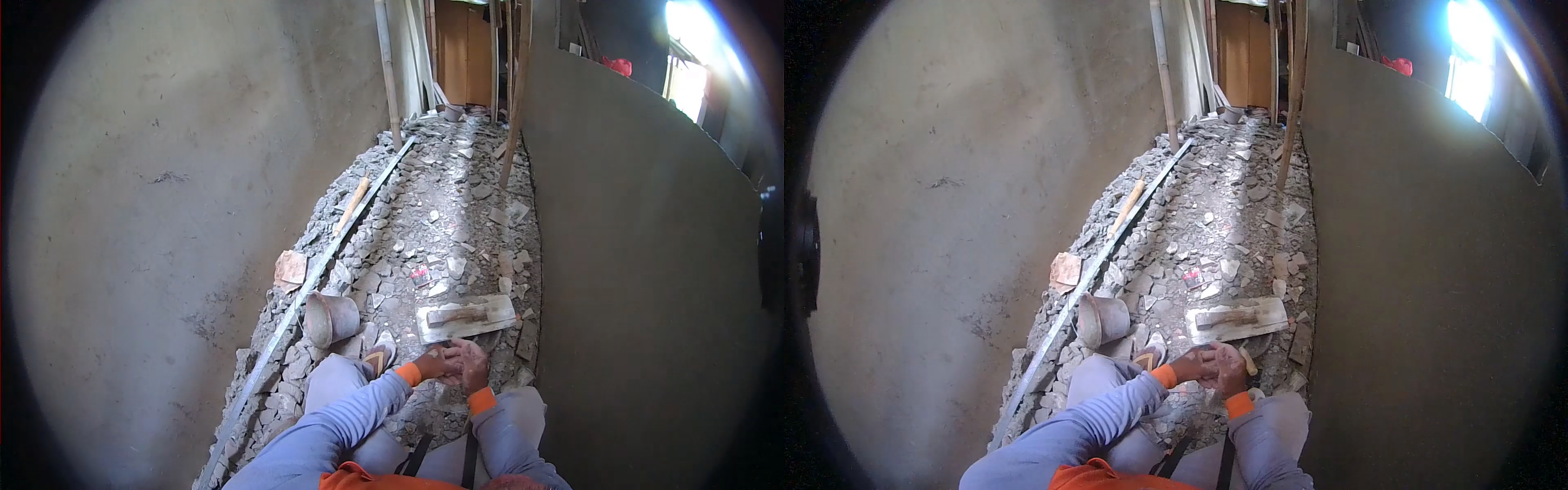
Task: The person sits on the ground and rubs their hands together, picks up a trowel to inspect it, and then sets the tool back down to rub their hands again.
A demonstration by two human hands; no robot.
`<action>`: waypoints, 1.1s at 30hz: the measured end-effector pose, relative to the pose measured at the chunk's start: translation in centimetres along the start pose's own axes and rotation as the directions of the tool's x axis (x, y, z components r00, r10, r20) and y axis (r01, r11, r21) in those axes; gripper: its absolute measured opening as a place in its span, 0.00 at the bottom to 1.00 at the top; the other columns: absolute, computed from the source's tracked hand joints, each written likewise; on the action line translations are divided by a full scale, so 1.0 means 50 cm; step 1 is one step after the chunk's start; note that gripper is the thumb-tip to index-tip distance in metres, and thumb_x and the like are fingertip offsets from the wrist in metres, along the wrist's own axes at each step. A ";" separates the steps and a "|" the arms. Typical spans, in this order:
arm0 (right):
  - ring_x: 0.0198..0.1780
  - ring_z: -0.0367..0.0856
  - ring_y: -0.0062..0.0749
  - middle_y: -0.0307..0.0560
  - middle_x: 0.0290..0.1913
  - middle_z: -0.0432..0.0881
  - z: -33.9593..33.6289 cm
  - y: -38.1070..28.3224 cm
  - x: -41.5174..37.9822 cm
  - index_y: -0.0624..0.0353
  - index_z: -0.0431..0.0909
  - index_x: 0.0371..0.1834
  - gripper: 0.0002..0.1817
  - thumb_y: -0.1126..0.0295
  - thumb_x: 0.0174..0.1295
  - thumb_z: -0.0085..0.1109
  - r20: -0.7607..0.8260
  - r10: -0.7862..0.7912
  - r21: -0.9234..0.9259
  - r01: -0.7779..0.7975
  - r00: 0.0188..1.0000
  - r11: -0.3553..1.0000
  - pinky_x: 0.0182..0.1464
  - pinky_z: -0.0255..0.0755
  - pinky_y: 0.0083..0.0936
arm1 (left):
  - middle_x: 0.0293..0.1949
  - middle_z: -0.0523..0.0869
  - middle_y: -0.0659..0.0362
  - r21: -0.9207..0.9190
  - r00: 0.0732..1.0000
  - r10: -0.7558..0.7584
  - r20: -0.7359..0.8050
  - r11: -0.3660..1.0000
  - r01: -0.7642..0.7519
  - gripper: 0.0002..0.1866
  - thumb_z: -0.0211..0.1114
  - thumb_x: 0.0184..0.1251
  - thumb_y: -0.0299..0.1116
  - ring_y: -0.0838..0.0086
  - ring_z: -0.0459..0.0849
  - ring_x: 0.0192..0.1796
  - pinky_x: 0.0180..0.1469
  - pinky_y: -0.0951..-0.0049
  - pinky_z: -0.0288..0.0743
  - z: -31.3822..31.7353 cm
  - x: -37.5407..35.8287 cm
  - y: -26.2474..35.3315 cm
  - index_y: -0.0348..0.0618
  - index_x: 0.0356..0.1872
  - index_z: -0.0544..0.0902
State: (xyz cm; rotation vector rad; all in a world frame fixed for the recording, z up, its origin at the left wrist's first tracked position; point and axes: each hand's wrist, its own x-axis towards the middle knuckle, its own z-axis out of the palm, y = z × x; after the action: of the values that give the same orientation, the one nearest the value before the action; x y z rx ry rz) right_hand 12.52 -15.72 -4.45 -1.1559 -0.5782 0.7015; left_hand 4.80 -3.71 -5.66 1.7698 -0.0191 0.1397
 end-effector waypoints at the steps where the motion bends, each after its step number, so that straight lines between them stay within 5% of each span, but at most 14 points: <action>1: 0.37 0.83 0.34 0.50 0.37 0.80 -0.004 -0.009 0.003 0.67 0.69 0.56 0.26 0.52 0.70 0.46 -0.018 0.059 0.101 -0.057 0.998 0.993 0.40 0.79 0.25 | 0.42 0.85 0.60 -0.107 0.998 -0.052 -0.016 0.993 0.050 0.13 0.64 0.62 0.37 0.75 0.85 0.38 0.38 0.74 0.81 0.005 0.001 0.003 0.45 0.46 0.83; 7: 0.33 0.83 0.33 0.53 0.43 0.76 -0.008 -0.016 0.011 0.67 0.62 0.62 0.31 0.48 0.70 0.44 -0.144 0.093 0.259 -0.053 0.985 0.964 0.32 0.78 0.23 | 0.42 0.86 0.61 -0.295 0.916 -0.396 0.063 0.870 0.396 0.18 0.61 0.67 0.40 0.77 0.86 0.34 0.35 0.77 0.82 0.007 0.012 0.031 0.48 0.56 0.79; 13: 0.32 0.81 0.30 0.52 0.44 0.74 -0.008 -0.027 0.014 0.66 0.61 0.63 0.32 0.47 0.70 0.45 -0.156 0.070 0.170 -0.043 0.985 0.985 0.27 0.75 0.19 | 0.30 0.85 0.56 -0.029 0.870 -0.489 0.067 0.870 0.492 0.20 0.54 0.70 0.46 0.78 0.83 0.23 0.27 0.77 0.79 0.008 0.016 0.059 0.53 0.60 0.77; 16: 0.30 0.80 0.29 0.52 0.44 0.74 -0.003 -0.035 0.014 0.65 0.61 0.63 0.32 0.47 0.69 0.46 -0.176 0.045 0.121 -0.023 0.983 0.992 0.26 0.75 0.18 | 0.29 0.85 0.60 0.243 0.873 -0.468 0.138 0.870 0.429 0.20 0.54 0.70 0.43 0.77 0.83 0.25 0.27 0.76 0.78 0.000 0.019 0.068 0.55 0.61 0.75; 17: 0.30 0.80 0.28 0.52 0.44 0.74 -0.005 -0.030 0.015 0.65 0.61 0.63 0.32 0.47 0.69 0.46 -0.177 0.045 0.128 -0.023 0.983 0.992 0.26 0.75 0.18 | 0.29 0.84 0.61 0.481 0.995 -0.095 0.035 0.874 0.067 0.20 0.55 0.69 0.42 0.76 0.83 0.26 0.28 0.75 0.78 0.004 0.019 0.020 0.56 0.61 0.75; 18: 0.30 0.80 0.28 0.52 0.44 0.74 -0.009 -0.021 0.018 0.65 0.62 0.63 0.32 0.47 0.69 0.47 -0.178 0.047 0.134 -0.023 0.983 0.991 0.26 0.75 0.18 | 0.28 0.84 0.61 0.700 0.951 0.308 0.039 0.670 -0.246 0.20 0.55 0.68 0.41 0.75 0.83 0.27 0.29 0.73 0.77 0.014 0.021 -0.067 0.56 0.60 0.75; 20: 0.31 0.80 0.29 0.51 0.44 0.74 -0.013 -0.012 0.022 0.65 0.62 0.63 0.32 0.48 0.69 0.47 -0.192 0.055 0.139 -0.028 0.980 0.990 0.26 0.75 0.18 | 0.28 0.83 0.61 0.801 0.892 0.432 0.132 0.484 -0.352 0.20 0.56 0.65 0.39 0.71 0.83 0.30 0.31 0.70 0.77 0.021 0.016 -0.093 0.56 0.59 0.74; 22: 0.32 0.80 0.29 0.51 0.44 0.74 -0.012 -0.009 0.024 0.65 0.62 0.63 0.32 0.48 0.69 0.47 -0.220 0.069 0.141 -0.038 0.973 0.989 0.26 0.75 0.19 | 0.29 0.82 0.60 0.682 0.984 -0.062 0.168 0.728 -0.071 0.20 0.57 0.63 0.39 0.65 0.83 0.33 0.35 0.66 0.77 0.020 0.006 -0.026 0.55 0.57 0.75; 25: 0.34 0.80 0.30 0.50 0.44 0.75 -0.008 -0.017 0.023 0.66 0.62 0.63 0.32 0.49 0.69 0.47 -0.240 0.094 0.111 -0.069 0.966 0.991 0.27 0.76 0.19 | 0.39 0.79 0.58 0.645 0.951 -0.243 0.193 0.761 0.063 0.20 0.48 0.70 0.41 0.64 0.79 0.46 0.49 0.66 0.76 0.019 0.017 -0.036 0.63 0.62 0.71; 28: 0.34 0.80 0.30 0.50 0.43 0.75 -0.011 -0.015 0.024 0.66 0.62 0.63 0.31 0.49 0.69 0.47 -0.248 0.092 0.105 -0.068 0.964 0.992 0.30 0.75 0.20 | 0.41 0.79 0.60 0.825 0.958 -0.133 0.254 0.547 -0.143 0.21 0.49 0.69 0.39 0.65 0.78 0.47 0.51 0.66 0.75 0.022 0.013 -0.041 0.64 0.63 0.70; 31: 0.34 0.80 0.30 0.49 0.42 0.76 -0.018 -0.004 0.030 0.66 0.63 0.63 0.31 0.49 0.69 0.47 -0.248 0.075 0.099 -0.051 0.966 0.994 0.32 0.75 0.21 | 0.33 0.81 0.52 0.764 0.941 0.292 0.173 0.563 -0.315 0.19 0.57 0.59 0.32 0.56 0.82 0.36 0.40 0.60 0.77 0.037 0.004 -0.096 0.47 0.53 0.72; 33: 0.34 0.80 0.29 0.49 0.41 0.76 -0.031 0.011 0.036 0.65 0.63 0.63 0.31 0.49 0.69 0.47 -0.258 0.052 0.091 -0.030 0.965 0.995 0.34 0.75 0.22 | 0.34 0.81 0.52 0.786 0.953 0.203 0.226 0.540 -0.302 0.20 0.57 0.58 0.32 0.57 0.82 0.37 0.41 0.59 0.76 0.036 0.005 -0.071 0.48 0.54 0.71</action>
State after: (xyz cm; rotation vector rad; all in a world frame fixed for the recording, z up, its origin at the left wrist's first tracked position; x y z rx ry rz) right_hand 14.72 -15.17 -5.34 -1.1594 -0.3002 0.5918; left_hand 5.54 -4.73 -9.46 2.7204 -0.3511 0.2998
